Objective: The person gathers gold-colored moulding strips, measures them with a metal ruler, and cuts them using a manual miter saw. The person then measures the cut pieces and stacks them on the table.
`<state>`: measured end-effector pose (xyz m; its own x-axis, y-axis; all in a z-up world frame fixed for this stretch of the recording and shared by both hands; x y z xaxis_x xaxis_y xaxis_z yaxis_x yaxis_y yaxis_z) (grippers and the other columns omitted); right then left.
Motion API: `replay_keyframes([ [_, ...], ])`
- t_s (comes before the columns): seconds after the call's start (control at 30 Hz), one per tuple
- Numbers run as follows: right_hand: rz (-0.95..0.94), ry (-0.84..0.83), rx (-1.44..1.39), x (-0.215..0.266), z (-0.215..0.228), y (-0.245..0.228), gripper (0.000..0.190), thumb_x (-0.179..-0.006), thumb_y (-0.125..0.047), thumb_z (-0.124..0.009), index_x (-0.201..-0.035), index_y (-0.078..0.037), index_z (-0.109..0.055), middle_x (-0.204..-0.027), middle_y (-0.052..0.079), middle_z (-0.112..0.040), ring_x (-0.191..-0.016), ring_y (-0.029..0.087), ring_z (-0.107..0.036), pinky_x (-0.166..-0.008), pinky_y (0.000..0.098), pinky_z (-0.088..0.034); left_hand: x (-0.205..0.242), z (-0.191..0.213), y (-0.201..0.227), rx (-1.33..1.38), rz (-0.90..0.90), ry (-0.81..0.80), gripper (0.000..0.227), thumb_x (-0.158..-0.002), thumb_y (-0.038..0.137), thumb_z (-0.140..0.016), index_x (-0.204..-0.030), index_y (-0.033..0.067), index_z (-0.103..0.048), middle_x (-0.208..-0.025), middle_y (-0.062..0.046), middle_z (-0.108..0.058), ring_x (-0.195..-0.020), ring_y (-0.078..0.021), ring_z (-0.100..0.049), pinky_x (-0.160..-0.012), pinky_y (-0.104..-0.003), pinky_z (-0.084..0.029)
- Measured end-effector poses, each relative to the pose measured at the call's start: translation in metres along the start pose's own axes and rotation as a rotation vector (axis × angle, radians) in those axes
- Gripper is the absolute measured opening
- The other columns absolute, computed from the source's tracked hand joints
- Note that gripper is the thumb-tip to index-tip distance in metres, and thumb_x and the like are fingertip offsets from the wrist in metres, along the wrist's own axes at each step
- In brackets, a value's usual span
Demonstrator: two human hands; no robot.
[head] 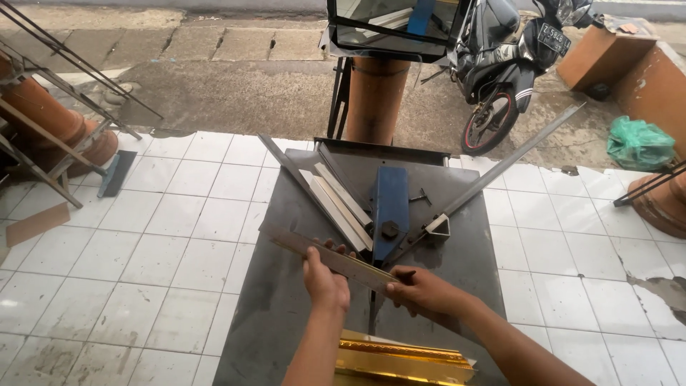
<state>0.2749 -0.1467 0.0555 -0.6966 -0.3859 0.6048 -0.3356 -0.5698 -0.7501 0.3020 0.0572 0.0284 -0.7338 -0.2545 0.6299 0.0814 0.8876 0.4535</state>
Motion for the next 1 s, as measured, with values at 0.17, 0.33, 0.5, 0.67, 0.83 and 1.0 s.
replay_keyframes([
  [0.17,0.163,0.086,0.044,-0.002,0.016,-0.006,0.029,-0.113,-0.033,-0.062,-0.107,-0.007,-0.074,-0.081,0.015,-0.082,-0.057,0.024,-0.078,-0.056,0.0392,-0.066,-0.014,-0.007,-0.003,-0.087,0.024,-0.096,0.047,-0.117,0.04,-0.042,-0.157,0.0157,-0.045,-0.124,-0.007,-0.058,-0.11,-0.026,-0.069,-0.107,-0.058,-0.065],
  [0.33,0.08,0.085,-0.076,0.012,0.017,-0.011,0.035,-0.114,-0.034,-0.064,-0.126,-0.005,-0.078,-0.088,0.019,-0.079,-0.06,0.024,-0.069,-0.061,0.0414,-0.063,-0.033,0.0,-0.012,-0.02,0.027,-0.065,0.067,-0.106,0.053,-0.052,-0.162,0.0205,-0.035,-0.12,-0.007,-0.065,-0.109,-0.0278,-0.075,-0.109,-0.06,-0.059],
  [0.5,0.081,0.105,-0.085,0.019,0.016,-0.006,0.035,-0.116,-0.034,-0.06,-0.124,-0.003,-0.076,-0.081,0.018,-0.073,-0.053,0.021,-0.06,-0.054,0.0389,-0.058,0.013,-0.026,0.01,-0.075,-0.01,-0.067,0.094,-0.11,0.071,-0.056,-0.171,0.0124,-0.017,-0.115,-0.008,-0.057,-0.1,-0.0237,-0.067,-0.101,-0.051,-0.065],
  [0.67,0.077,0.164,0.058,0.027,0.026,-0.013,0.027,-0.114,-0.029,-0.066,-0.112,-0.004,-0.075,-0.074,0.017,-0.073,-0.045,0.021,-0.06,-0.041,0.0351,-0.052,0.012,-0.03,0.009,-0.174,-0.034,-0.081,0.082,-0.117,0.062,-0.047,-0.169,0.0069,-0.015,-0.113,-0.004,-0.058,-0.095,-0.0187,-0.068,-0.094,-0.047,-0.069],
  [0.83,0.03,0.096,-0.073,0.037,0.036,-0.022,0.042,-0.112,-0.031,-0.063,-0.144,-0.005,-0.07,-0.097,0.024,-0.08,-0.065,0.028,-0.076,-0.054,0.045,-0.07,0.034,-0.052,0.026,-0.156,-0.109,-0.198,0.036,-0.122,0.04,-0.036,-0.143,0.0117,-0.042,-0.116,-0.005,-0.063,-0.102,-0.0208,-0.07,-0.1,-0.05,-0.068],
  [1.0,-0.018,-0.053,-0.13,0.053,0.031,-0.036,0.067,-0.11,-0.03,-0.059,-0.17,-0.004,-0.044,-0.115,0.026,-0.08,-0.075,0.03,-0.081,-0.052,0.0433,-0.069,0.021,-0.047,0.027,-0.144,-0.096,-0.253,0.039,-0.119,0.028,-0.041,-0.153,0.0095,-0.038,-0.119,-0.006,-0.062,-0.105,-0.0221,-0.071,-0.105,-0.053,-0.068],
])
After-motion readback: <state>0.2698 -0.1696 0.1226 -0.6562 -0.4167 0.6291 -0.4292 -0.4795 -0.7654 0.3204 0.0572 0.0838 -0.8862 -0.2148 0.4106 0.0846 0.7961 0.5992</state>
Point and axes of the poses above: each hand's wrist, its own x-axis away from the middle knuckle, its own z-axis out of the back of the hand, y = z × x, the point moved 10 cm from there along -x, towards the middle knuckle
